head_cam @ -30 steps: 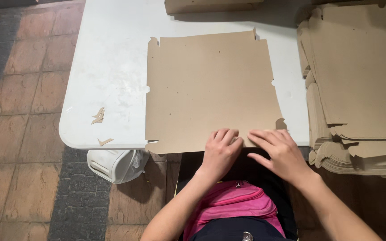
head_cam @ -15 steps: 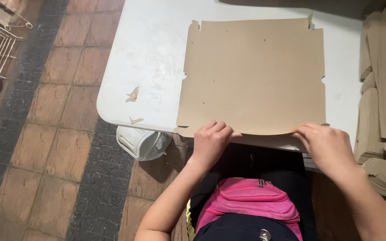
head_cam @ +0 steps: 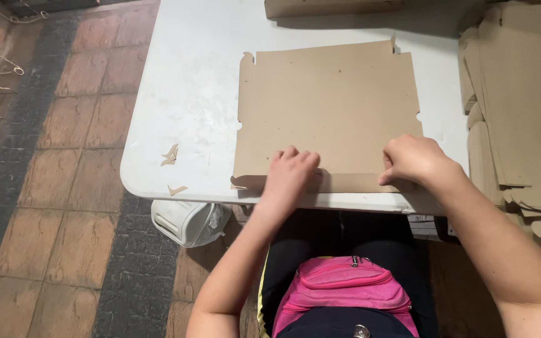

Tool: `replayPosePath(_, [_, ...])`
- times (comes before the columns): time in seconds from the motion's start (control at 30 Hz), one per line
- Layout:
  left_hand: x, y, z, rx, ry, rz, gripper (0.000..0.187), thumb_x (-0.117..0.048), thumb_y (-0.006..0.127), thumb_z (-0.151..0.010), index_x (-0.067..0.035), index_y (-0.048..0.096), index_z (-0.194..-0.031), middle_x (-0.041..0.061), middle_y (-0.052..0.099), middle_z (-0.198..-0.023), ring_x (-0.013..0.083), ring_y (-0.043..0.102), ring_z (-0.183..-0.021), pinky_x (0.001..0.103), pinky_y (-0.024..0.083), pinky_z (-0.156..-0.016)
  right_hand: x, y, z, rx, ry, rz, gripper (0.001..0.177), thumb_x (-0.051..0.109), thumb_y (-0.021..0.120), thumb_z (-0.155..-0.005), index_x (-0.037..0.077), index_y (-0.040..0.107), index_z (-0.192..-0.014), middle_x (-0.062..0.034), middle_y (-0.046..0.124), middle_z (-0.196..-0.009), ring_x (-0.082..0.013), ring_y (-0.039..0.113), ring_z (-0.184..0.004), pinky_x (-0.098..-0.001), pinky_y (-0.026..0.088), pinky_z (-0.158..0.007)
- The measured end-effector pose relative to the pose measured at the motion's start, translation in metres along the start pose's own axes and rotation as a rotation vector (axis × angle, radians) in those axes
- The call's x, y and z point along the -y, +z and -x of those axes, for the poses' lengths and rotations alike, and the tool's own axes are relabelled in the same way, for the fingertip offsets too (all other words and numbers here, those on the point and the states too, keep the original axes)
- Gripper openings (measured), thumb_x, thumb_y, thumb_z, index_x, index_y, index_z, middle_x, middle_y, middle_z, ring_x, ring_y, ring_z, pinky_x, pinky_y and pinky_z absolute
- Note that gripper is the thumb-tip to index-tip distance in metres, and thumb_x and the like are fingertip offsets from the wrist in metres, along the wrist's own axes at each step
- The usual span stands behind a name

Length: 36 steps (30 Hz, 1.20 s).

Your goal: The person folds cardboard sheets into boxes by hand, then stacks them.

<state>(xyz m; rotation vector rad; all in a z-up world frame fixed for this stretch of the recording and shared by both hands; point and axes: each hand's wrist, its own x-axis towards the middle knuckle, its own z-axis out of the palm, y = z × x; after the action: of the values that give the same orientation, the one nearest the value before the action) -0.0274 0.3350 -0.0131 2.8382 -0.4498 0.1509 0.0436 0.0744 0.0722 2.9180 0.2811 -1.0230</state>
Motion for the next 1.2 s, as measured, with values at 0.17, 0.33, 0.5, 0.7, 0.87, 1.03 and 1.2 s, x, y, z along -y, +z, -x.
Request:
replayPosePath(0.17, [-0.085, 0.003, 0.045, -0.162, 0.225, -0.29, 0.083, -0.064, 0.072, -0.09, -0.02, 0.056, -0.157, 0.001, 0.035, -0.175, 0.0283, 0.025, -0.165, 0.062, 0.014, -0.134, 0.015, -0.015, -0.004, 0.112, 0.041, 0.157, 0.031, 0.054, 0.09, -0.077, 0.024, 0.082, -0.079, 0.0029, 0.085, -0.083, -0.018, 0.077, -0.085, -0.0323, 0.053, -0.071])
replayPosePath(0.33, [-0.082, 0.021, 0.059, -0.141, 0.053, -0.291, 0.1, -0.081, 0.06, -0.09, -0.021, 0.039, -0.167, -0.001, 0.037, -0.175, 0.0277, 0.028, -0.165, 0.051, 0.02, -0.135, 0.016, -0.013, -0.011, 0.142, 0.035, 0.263, 0.04, 0.059, 0.085, -0.08, 0.021, 0.079, -0.087, 0.001, 0.084, -0.086, -0.0194, 0.076, -0.083, -0.033, 0.052, -0.068])
replayPosePath(0.5, [-0.055, 0.015, 0.076, -0.165, -0.031, -0.227, 0.093, -0.077, 0.056, -0.094, -0.02, 0.042, -0.166, -0.003, 0.038, -0.174, 0.0292, 0.028, -0.164, 0.058, 0.02, -0.133, 0.016, -0.018, -0.005, 0.188, 0.048, 0.232, 0.037, 0.057, 0.082, -0.083, 0.02, 0.076, -0.085, 0.0024, 0.085, -0.087, -0.0174, 0.076, -0.084, -0.0322, 0.052, -0.071])
replayPosePath(0.7, [-0.016, -0.007, 0.105, -0.228, -0.116, -0.132, 0.088, -0.064, 0.064, -0.097, -0.011, 0.041, -0.164, 0.006, 0.042, -0.171, 0.0313, 0.034, -0.161, 0.05, 0.028, -0.132, 0.011, -0.014, -0.009, 0.179, 0.042, 0.273, 0.04, 0.063, 0.08, -0.082, 0.023, 0.076, -0.088, 0.0042, 0.084, -0.086, -0.0161, 0.075, -0.083, -0.0311, 0.05, -0.071])
replayPosePath(0.87, [0.011, -0.013, 0.13, -0.277, -0.282, -0.198, 0.08, -0.055, 0.059, -0.103, 0.003, 0.047, -0.157, 0.022, 0.052, -0.16, 0.0347, 0.045, -0.153, 0.048, 0.029, -0.13, 0.008, 0.007, 0.002, 0.018, 0.001, 0.355, 0.034, 0.055, 0.069, -0.091, 0.026, 0.072, -0.108, 0.0052, 0.079, -0.121, -0.0215, 0.073, -0.118, -0.0395, 0.056, -0.087])
replayPosePath(1.03, [0.038, -0.048, 0.13, -0.326, -0.384, -0.137, 0.064, -0.041, 0.071, -0.098, -0.009, 0.058, -0.152, 0.012, 0.06, -0.13, 0.0298, 0.055, -0.118, 0.048, 0.041, -0.108, 0.045, 0.066, 0.051, -0.574, -0.454, 0.325, 0.053, 0.042, 0.077, -0.085, 0.026, 0.062, -0.133, 0.0046, 0.068, -0.135, -0.0202, 0.066, -0.126, -0.0372, 0.054, -0.097])
replayPosePath(1.2, [0.064, -0.046, 0.131, -0.324, -0.369, 0.117, 0.042, -0.034, 0.078, -0.094, -0.028, 0.071, -0.134, -0.003, 0.048, -0.106, 0.0213, 0.049, -0.097, 0.037, 0.051, -0.087, 0.061, 0.089, 0.047, -0.654, -0.404, 0.096, 0.043, 0.039, 0.071, -0.095, 0.031, 0.062, -0.136, 0.0139, 0.07, -0.123, -0.0168, 0.079, -0.096, -0.0359, 0.063, -0.081])
